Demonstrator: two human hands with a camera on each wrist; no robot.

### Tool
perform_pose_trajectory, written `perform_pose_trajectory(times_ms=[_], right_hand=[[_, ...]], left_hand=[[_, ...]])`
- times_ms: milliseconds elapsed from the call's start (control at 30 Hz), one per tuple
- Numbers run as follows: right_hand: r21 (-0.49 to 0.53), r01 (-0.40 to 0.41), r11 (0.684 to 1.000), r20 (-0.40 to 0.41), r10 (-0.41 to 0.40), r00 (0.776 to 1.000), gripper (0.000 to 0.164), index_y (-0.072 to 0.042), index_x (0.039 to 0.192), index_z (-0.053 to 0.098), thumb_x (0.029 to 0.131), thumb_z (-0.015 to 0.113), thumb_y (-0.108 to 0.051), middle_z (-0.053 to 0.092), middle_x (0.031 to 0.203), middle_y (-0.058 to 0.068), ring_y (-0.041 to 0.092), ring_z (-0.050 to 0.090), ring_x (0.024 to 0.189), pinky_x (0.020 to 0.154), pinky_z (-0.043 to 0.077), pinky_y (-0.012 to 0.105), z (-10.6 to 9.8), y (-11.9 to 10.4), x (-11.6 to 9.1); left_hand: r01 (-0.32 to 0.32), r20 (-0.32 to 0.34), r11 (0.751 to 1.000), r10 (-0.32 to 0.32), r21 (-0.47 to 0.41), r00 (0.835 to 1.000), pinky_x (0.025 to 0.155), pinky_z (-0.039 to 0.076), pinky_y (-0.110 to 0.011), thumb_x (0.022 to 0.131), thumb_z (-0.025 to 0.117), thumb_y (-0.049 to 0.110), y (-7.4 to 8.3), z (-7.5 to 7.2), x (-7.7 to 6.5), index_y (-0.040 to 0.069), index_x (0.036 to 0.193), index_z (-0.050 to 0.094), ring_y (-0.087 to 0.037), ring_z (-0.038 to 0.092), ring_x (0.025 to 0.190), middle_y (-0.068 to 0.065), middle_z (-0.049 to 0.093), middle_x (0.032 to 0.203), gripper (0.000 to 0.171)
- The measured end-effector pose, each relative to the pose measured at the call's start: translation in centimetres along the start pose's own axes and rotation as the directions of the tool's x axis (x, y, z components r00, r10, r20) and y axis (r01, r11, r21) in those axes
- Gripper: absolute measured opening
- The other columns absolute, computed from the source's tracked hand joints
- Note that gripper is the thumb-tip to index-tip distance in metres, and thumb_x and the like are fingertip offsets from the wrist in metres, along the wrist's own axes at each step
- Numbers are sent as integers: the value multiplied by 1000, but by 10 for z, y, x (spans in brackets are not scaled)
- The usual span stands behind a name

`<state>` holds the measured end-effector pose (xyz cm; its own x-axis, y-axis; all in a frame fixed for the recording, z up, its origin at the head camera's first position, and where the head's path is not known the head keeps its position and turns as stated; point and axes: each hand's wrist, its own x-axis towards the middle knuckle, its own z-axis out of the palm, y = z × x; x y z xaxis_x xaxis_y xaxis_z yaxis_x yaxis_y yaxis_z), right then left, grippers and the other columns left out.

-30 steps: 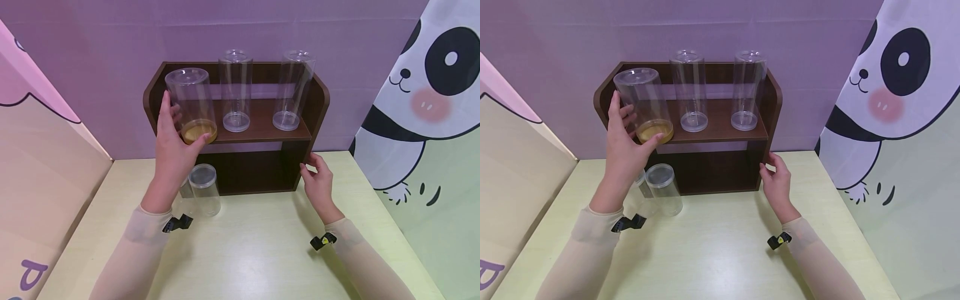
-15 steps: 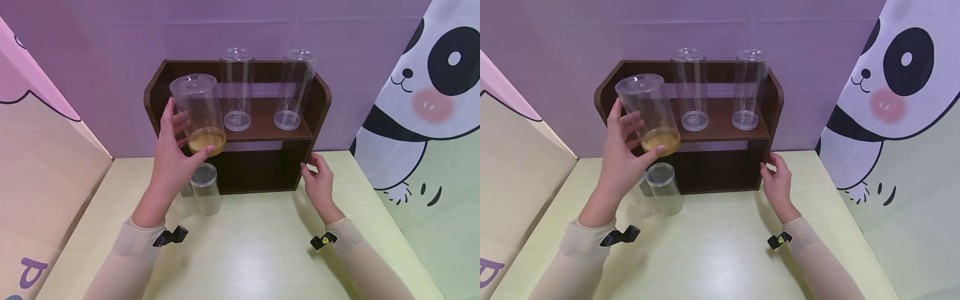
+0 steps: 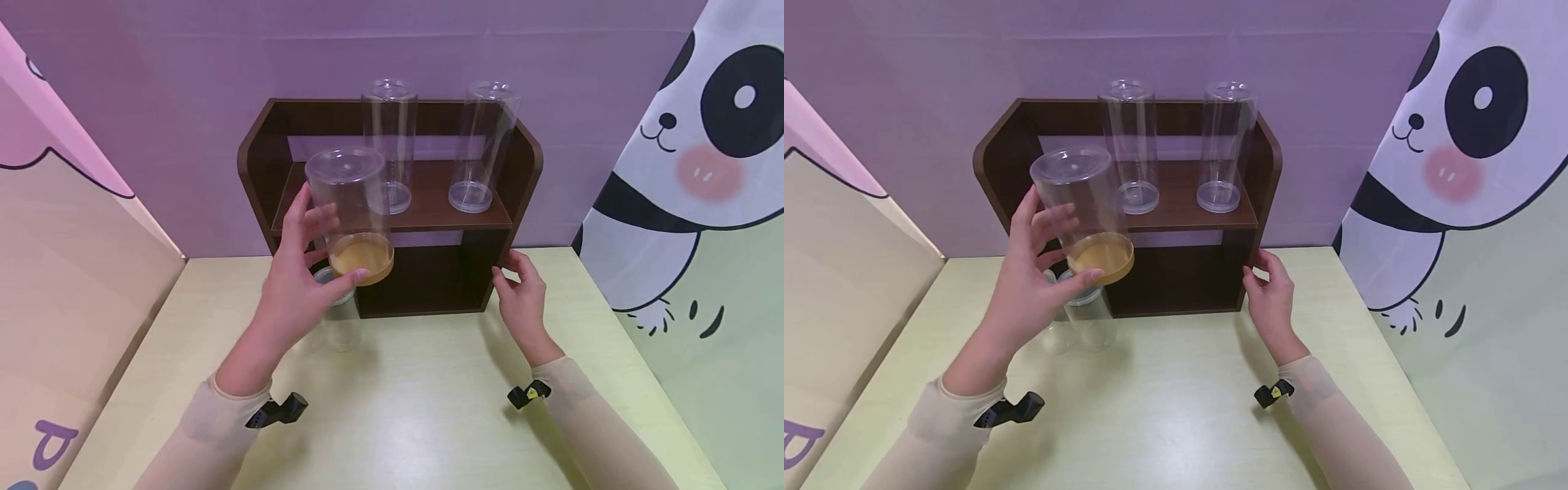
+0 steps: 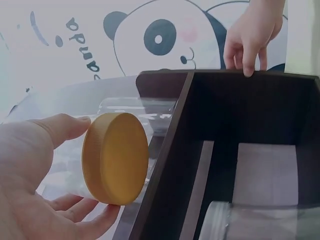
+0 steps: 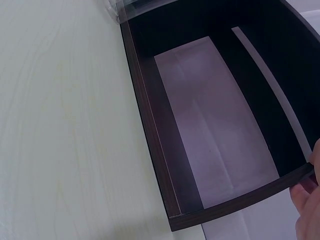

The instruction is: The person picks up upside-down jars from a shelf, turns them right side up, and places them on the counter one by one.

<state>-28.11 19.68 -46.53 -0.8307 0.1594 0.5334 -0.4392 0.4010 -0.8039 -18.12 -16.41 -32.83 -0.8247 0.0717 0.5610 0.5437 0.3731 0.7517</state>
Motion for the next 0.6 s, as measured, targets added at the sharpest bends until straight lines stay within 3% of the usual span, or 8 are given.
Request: perform_pose_trajectory(times_ms=[233, 600], right_hand=[[4, -9, 1000, -2, 9, 1000, 33, -2, 138, 69, 105, 72, 2, 74, 127, 14, 23, 68, 116, 88, 55, 8, 0, -3, 0], [6, -4, 1000, 7, 4, 1000, 32, -3, 137, 69, 105, 72, 1, 74, 128, 13, 24, 69, 117, 88, 54, 7, -1, -3, -1]], left_hand=[[-25, 64, 1000, 26, -14, 998, 114, 54, -59, 83, 97, 0, -4, 12, -8, 39, 177, 12, -20, 51, 148, -1, 49, 165, 132], [-70, 157, 997, 73, -21, 985, 113, 56, -54, 81, 98, -1, -25, 37, -26, 30, 178, 13, -26, 51, 150, -10, 52, 160, 134]])
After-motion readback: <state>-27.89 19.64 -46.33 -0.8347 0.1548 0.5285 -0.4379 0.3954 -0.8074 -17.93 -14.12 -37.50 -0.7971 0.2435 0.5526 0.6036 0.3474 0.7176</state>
